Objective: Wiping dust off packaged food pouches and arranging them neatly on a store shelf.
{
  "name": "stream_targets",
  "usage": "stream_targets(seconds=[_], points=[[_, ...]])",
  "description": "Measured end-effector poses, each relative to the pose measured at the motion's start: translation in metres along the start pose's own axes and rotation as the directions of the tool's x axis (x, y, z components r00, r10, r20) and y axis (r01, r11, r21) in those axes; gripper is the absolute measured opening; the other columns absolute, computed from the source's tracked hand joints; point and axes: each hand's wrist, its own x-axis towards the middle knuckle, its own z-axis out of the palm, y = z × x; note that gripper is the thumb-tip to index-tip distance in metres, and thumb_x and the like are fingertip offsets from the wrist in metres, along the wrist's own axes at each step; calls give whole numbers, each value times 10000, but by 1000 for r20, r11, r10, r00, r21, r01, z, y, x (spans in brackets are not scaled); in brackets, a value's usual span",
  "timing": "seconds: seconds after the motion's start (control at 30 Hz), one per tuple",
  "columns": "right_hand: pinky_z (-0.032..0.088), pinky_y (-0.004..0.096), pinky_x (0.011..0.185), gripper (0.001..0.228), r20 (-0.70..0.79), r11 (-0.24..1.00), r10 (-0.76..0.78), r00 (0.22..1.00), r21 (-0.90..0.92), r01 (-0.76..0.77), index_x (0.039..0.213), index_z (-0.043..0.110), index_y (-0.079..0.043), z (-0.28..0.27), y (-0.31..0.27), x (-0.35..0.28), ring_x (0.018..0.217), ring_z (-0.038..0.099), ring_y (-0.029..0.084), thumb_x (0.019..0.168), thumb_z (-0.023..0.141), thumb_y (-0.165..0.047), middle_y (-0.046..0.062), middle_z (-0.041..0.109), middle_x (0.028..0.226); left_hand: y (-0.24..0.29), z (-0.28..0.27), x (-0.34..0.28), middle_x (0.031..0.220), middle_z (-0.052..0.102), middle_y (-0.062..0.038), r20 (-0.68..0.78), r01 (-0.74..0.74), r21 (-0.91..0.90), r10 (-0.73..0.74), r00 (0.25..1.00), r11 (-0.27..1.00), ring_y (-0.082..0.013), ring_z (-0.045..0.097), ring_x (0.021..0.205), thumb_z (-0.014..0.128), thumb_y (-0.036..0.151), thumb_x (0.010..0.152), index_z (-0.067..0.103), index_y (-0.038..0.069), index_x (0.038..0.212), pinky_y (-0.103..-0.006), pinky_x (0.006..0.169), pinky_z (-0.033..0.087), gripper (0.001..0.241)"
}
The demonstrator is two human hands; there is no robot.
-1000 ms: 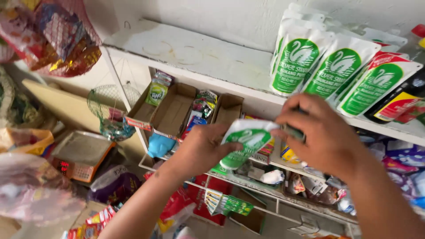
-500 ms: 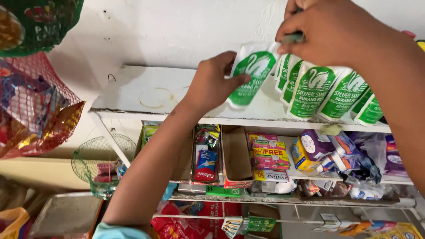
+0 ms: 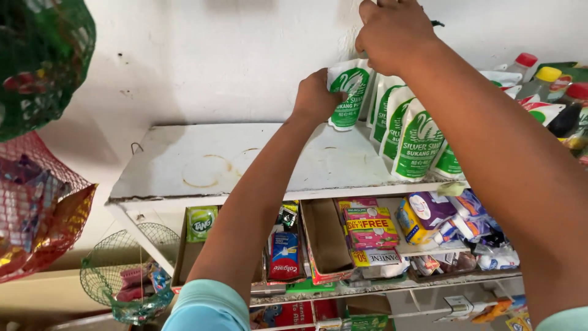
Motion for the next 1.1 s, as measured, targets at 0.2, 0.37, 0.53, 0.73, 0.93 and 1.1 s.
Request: stream_targets(seconds=[0.2,0.37,0.53,0.73,0.93,1.1], points=[[392,451,1051,398,14,998,9,1000,-69,-8,1013,845,-334,20,0,7,1234,553,281,663,864,-145,28,665,1189,-16,25,10,1008,771,-165,-20,-134,-25,134,991,991,-300,750,926,865,146,761,676,14,1058,-372,805,585,375],[465,455,970,376,68,994,9,998,108,-17,1062,824,-246,11,5,6,1175,610,305,698,912,-274,65,673,1188,-16,12,4,946,746,-116,45,-59,-38,61,997,998,-233,743,861,903,196,718,647,19,1068,-341,769,597,468],[527,454,863,306,132,965,42,990,250,-74,1043,823,-196,1,11,5,1131,641,313,755,897,-272,75,674,1206,-23,5,5,841,741,-75,61,-8,10,7,998,1000,-193,687,758,858,206,791,735,44,1015,-332,742,565,303],[488,494,909,427,87,989,41,995,135,-52,1050,822,-225,-1,8,-1,1130,616,325,655,933,-345,85,672,1176,-23,3,5,837,738,-75,38,-36,28,35,999,999,-185,678,737,822,183,828,735,39,1008,-339,723,553,246],[563,472,853,317,369,934,122,921,271,-232,1090,822,-208,-14,24,-7,1031,697,331,799,866,-326,85,719,1168,-19,-2,0,824,744,-73,36,2,33,-3,999,999,-179,710,736,824,205,832,728,49,984,-339,718,574,238],[580,472,839,471,540,881,274,796,190,-433,1228,775,-252,5,29,-12,1000,731,334,765,853,-208,106,755,1167,-18,-6,-1,842,746,-92,36,27,75,-29,999,997,-197,727,753,802,180,850,715,33,965,-348,702,592,206]])
